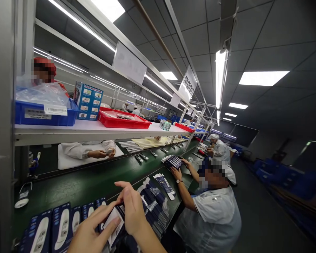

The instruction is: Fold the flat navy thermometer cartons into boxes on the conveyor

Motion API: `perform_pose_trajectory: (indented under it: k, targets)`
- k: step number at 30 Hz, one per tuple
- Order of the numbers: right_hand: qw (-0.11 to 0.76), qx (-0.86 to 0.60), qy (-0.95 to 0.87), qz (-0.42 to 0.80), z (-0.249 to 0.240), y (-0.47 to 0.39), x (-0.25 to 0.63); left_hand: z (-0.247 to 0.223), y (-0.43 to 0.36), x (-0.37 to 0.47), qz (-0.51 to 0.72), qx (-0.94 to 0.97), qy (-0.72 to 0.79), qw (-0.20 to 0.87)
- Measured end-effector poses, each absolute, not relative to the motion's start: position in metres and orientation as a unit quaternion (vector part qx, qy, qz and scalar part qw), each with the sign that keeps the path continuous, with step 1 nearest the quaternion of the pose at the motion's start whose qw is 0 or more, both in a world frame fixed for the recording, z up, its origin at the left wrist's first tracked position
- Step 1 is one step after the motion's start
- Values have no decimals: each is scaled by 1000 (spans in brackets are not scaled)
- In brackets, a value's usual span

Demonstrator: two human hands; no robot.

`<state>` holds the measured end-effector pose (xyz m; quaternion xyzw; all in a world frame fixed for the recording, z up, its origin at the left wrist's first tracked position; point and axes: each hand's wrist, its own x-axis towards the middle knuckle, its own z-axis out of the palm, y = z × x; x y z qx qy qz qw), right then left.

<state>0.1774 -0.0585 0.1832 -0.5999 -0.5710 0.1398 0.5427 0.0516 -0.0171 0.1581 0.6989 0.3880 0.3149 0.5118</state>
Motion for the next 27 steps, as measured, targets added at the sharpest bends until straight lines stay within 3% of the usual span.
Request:
perform_pose_trajectory:
  k: [5, 11, 23, 27]
  targets:
    - [547, -593, -569, 159, 182, -61, 175, 160, -20, 49, 339, 697, 389, 498]
    - [475, -567, -667, 84, 176, -71, 172, 150, -17, 46, 325, 686, 336, 558]
    - [462, -581, -666, 73, 170, -71, 171, 152, -13, 42, 328, 723, 337, 506]
    - [468, -586, -656, 85, 172, -69, 170, 152, -18, 40, 318, 704, 330, 543]
